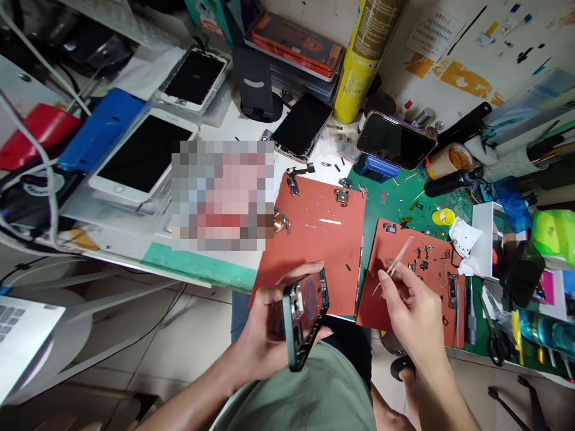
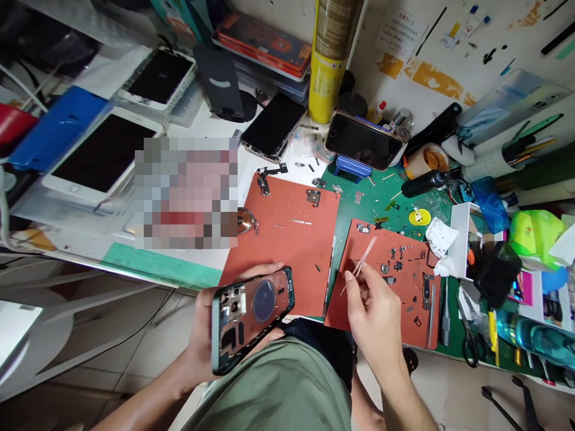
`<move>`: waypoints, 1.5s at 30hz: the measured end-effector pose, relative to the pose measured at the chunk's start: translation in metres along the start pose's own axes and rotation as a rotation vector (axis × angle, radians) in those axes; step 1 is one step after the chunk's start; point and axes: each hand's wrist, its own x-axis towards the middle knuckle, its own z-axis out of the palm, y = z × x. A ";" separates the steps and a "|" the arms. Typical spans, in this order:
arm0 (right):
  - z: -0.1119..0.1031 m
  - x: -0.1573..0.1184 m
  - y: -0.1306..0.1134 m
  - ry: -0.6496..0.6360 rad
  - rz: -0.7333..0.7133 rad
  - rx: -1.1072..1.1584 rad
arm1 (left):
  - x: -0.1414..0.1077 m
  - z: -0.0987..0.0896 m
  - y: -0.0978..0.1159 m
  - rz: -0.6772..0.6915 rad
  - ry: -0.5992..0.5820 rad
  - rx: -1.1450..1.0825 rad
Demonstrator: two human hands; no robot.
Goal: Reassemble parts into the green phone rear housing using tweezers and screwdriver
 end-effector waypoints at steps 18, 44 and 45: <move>0.021 0.006 -0.006 0.109 -0.037 -0.138 | -0.002 0.001 0.007 0.004 0.085 0.025; 0.061 -0.075 -0.008 -0.293 0.481 0.959 | -0.028 0.004 0.022 -0.701 0.456 -0.403; 0.061 -0.074 -0.009 -0.300 0.483 0.946 | -0.031 0.001 0.022 -0.724 0.484 -0.378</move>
